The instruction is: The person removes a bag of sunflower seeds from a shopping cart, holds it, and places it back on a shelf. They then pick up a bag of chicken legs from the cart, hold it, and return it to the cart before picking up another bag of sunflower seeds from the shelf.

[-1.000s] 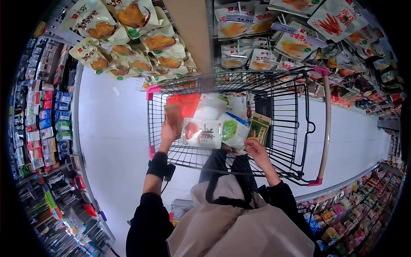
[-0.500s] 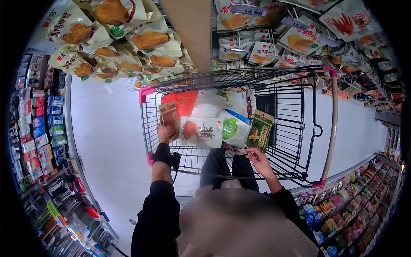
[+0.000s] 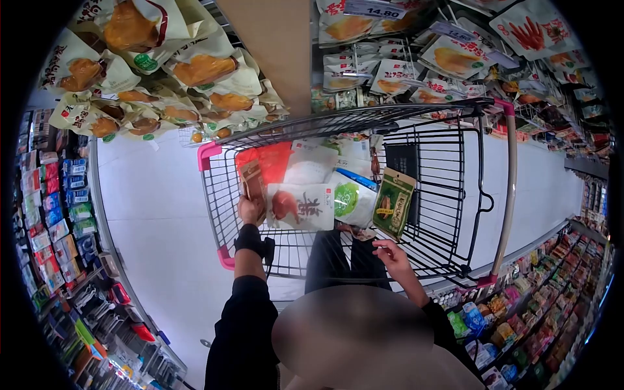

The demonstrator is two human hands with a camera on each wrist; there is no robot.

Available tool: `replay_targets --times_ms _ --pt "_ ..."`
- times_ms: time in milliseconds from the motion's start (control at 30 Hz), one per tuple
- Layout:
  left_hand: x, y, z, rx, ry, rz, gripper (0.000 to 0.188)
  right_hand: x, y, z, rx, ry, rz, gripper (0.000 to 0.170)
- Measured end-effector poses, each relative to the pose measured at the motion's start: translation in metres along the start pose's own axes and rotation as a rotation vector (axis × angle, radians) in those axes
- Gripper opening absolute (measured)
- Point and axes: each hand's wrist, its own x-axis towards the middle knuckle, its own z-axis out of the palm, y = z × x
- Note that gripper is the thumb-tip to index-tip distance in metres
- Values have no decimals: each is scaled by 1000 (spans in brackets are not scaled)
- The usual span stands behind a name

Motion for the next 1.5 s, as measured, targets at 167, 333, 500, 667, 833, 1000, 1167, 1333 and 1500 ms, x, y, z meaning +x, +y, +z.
replay_targets --times_ms 167,333,500,667,833,1000,1167,1333,1500 --pt "-14 29 -19 105 -92 32 26 1 1 -1 -5 14 -25 19" --pt "-14 45 -36 262 -139 71 30 -1 -15 0 2 33 -90 20" --pt "-65 110 -98 310 -149 427 24 3 -19 -5 7 46 -122 19" --pt "-118 174 -153 -501 -570 403 16 0 -34 -11 113 96 -264 29" --pt "-170 235 -180 -799 -977 338 16 -38 -86 -23 365 -84 -400 51" --pt "-213 276 -187 -943 -1228 295 23 -93 -106 -31 397 -123 -468 65" --pt "-244 306 -186 -869 -1313 341 26 -128 -108 -35 427 22 -452 77" --pt "-277 322 -181 -787 -1308 393 25 -154 -95 -50 469 87 -452 73" --pt "-318 332 -173 -789 -1354 456 32 -189 -78 -70 508 159 -531 69"
